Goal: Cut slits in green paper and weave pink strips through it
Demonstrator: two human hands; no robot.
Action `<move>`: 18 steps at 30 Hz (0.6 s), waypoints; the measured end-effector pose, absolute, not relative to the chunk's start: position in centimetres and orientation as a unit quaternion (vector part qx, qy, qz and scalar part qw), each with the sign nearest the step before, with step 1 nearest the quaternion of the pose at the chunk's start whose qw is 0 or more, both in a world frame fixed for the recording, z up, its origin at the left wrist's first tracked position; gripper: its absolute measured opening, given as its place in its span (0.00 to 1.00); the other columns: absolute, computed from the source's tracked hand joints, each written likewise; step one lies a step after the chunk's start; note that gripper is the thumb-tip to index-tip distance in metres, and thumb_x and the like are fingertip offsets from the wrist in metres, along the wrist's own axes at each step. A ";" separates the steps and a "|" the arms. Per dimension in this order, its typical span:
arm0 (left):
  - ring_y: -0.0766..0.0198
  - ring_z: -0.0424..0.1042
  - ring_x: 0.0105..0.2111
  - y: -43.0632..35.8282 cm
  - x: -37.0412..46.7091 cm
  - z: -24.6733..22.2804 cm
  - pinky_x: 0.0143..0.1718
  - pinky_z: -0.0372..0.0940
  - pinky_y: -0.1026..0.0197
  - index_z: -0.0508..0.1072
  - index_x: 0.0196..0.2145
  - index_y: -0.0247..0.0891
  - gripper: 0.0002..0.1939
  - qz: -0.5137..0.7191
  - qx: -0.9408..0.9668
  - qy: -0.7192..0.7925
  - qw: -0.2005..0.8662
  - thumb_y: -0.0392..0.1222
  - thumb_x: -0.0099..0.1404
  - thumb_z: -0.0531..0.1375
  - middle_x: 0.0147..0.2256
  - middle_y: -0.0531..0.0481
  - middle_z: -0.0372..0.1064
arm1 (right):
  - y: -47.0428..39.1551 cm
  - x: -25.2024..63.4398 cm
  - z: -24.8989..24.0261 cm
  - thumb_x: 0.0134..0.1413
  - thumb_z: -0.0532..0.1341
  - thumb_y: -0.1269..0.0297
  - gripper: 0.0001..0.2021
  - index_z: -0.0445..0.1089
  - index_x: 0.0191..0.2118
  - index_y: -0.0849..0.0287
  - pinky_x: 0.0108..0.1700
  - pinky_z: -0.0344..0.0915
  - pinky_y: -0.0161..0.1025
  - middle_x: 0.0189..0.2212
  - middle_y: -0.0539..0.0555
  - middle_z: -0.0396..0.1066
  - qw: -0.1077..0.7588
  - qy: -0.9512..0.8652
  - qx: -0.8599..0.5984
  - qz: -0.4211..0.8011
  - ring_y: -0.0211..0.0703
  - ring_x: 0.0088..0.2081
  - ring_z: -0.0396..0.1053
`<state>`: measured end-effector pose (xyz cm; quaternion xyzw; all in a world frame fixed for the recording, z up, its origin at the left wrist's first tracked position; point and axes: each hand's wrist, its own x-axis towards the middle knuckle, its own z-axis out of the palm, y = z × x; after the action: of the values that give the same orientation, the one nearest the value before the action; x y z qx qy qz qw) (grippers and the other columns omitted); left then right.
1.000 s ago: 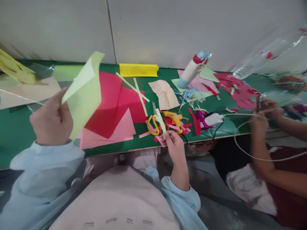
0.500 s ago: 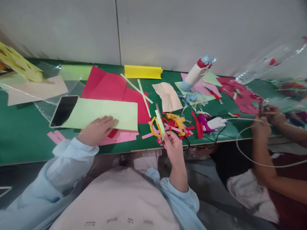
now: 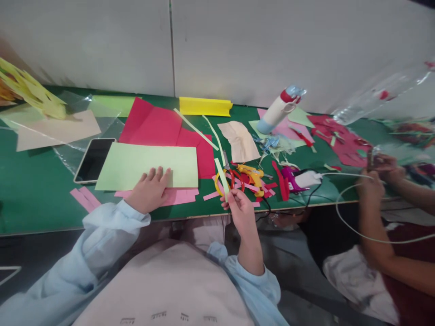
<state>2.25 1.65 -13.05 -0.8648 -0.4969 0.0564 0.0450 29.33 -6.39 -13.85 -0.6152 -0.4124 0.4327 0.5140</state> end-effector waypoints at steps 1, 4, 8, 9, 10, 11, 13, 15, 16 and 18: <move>0.35 0.60 0.61 1.6 2.3 -13.0 0.54 0.62 0.41 0.55 0.65 0.24 0.32 0.060 -0.865 -0.495 0.050 0.38 0.66 0.50 0.62 0.24 0.56 | -6.5 29.3 -13.9 0.52 0.62 0.43 0.19 0.67 0.34 0.56 0.30 0.69 0.37 0.28 0.52 0.74 0.514 -0.413 -0.615 0.433 0.38 0.26 0.70; 0.36 0.61 0.60 1.6 2.4 -12.7 0.54 0.63 0.42 0.54 0.66 0.24 0.32 0.067 -0.865 -0.493 0.059 0.33 0.64 0.49 0.62 0.25 0.56 | -6.7 29.2 -13.9 0.54 0.61 0.44 0.18 0.67 0.34 0.56 0.30 0.69 0.37 0.29 0.52 0.74 0.512 -0.416 -0.616 0.431 0.39 0.26 0.70; 0.48 0.61 0.62 2.3 1.6 -12.4 0.55 0.65 0.49 0.54 0.66 0.29 0.34 0.059 -0.870 -0.490 0.027 0.25 0.62 0.44 0.64 0.33 0.57 | -6.9 29.3 -14.1 0.56 0.60 0.45 0.17 0.67 0.34 0.56 0.31 0.69 0.37 0.29 0.52 0.74 0.509 -0.424 -0.614 0.429 0.38 0.27 0.70; 0.51 0.63 0.61 2.6 1.2 -12.3 0.53 0.66 0.51 0.54 0.66 0.30 0.34 0.066 -0.867 -0.493 0.014 0.24 0.62 0.43 0.64 0.35 0.57 | -7.0 29.3 -14.2 0.56 0.60 0.45 0.17 0.67 0.34 0.56 0.31 0.69 0.37 0.29 0.52 0.74 0.508 -0.423 -0.615 0.429 0.38 0.27 0.70; 0.52 0.67 0.58 2.9 0.8 -12.2 0.51 0.68 0.53 0.53 0.67 0.32 0.34 0.075 -0.857 -0.510 0.003 0.24 0.63 0.42 0.64 0.38 0.58 | -7.0 29.4 -14.3 0.55 0.60 0.45 0.17 0.67 0.34 0.56 0.31 0.69 0.36 0.29 0.52 0.74 0.507 -0.421 -0.618 0.429 0.38 0.27 0.70; 0.52 0.71 0.54 3.2 0.4 -11.9 0.48 0.70 0.53 0.53 0.67 0.34 0.34 0.086 -0.845 -0.527 -0.008 0.25 0.63 0.43 0.64 0.40 0.58 | -7.1 29.4 -14.3 0.55 0.61 0.45 0.18 0.67 0.34 0.56 0.31 0.69 0.36 0.28 0.52 0.74 0.507 -0.418 -0.620 0.428 0.38 0.27 0.70; 0.53 0.72 0.53 3.7 -0.4 -11.0 0.49 0.69 0.52 0.59 0.65 0.38 0.33 0.087 -0.833 -0.546 -0.030 0.26 0.63 0.45 0.64 0.44 0.58 | -7.2 29.5 -14.3 0.54 0.61 0.45 0.18 0.67 0.34 0.56 0.30 0.68 0.36 0.28 0.52 0.74 0.509 -0.410 -0.624 0.428 0.38 0.26 0.70; 0.53 0.68 0.58 4.1 -1.1 -9.6 0.52 0.67 0.52 0.65 0.61 0.41 0.31 0.069 -0.812 -0.578 -0.031 0.27 0.62 0.47 0.64 0.46 0.60 | -7.2 29.5 -14.2 0.53 0.61 0.44 0.18 0.67 0.33 0.56 0.29 0.68 0.36 0.27 0.52 0.74 0.511 -0.406 -0.625 0.428 0.38 0.26 0.70; 0.51 0.69 0.57 4.2 -1.3 -8.7 0.50 0.68 0.51 0.66 0.60 0.42 0.29 0.059 -0.791 -0.609 -0.026 0.29 0.63 0.48 0.63 0.46 0.60 | -7.2 29.5 -14.1 0.53 0.61 0.44 0.18 0.67 0.32 0.56 0.29 0.68 0.36 0.27 0.52 0.74 0.512 -0.406 -0.625 0.428 0.38 0.26 0.70; 0.46 0.73 0.50 4.4 -1.8 -6.7 0.43 0.69 0.48 0.63 0.62 0.43 0.27 0.042 -0.748 -0.662 -0.020 0.36 0.65 0.49 0.60 0.42 0.65 | -7.2 29.6 -13.9 0.53 0.61 0.44 0.19 0.67 0.32 0.56 0.30 0.68 0.36 0.27 0.52 0.74 0.513 -0.407 -0.624 0.426 0.38 0.26 0.70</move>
<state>-1.80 4.45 -6.72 -0.7482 -0.6618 0.0421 -0.0204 29.62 -7.18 -13.91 -0.6241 -0.4073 0.4263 0.5128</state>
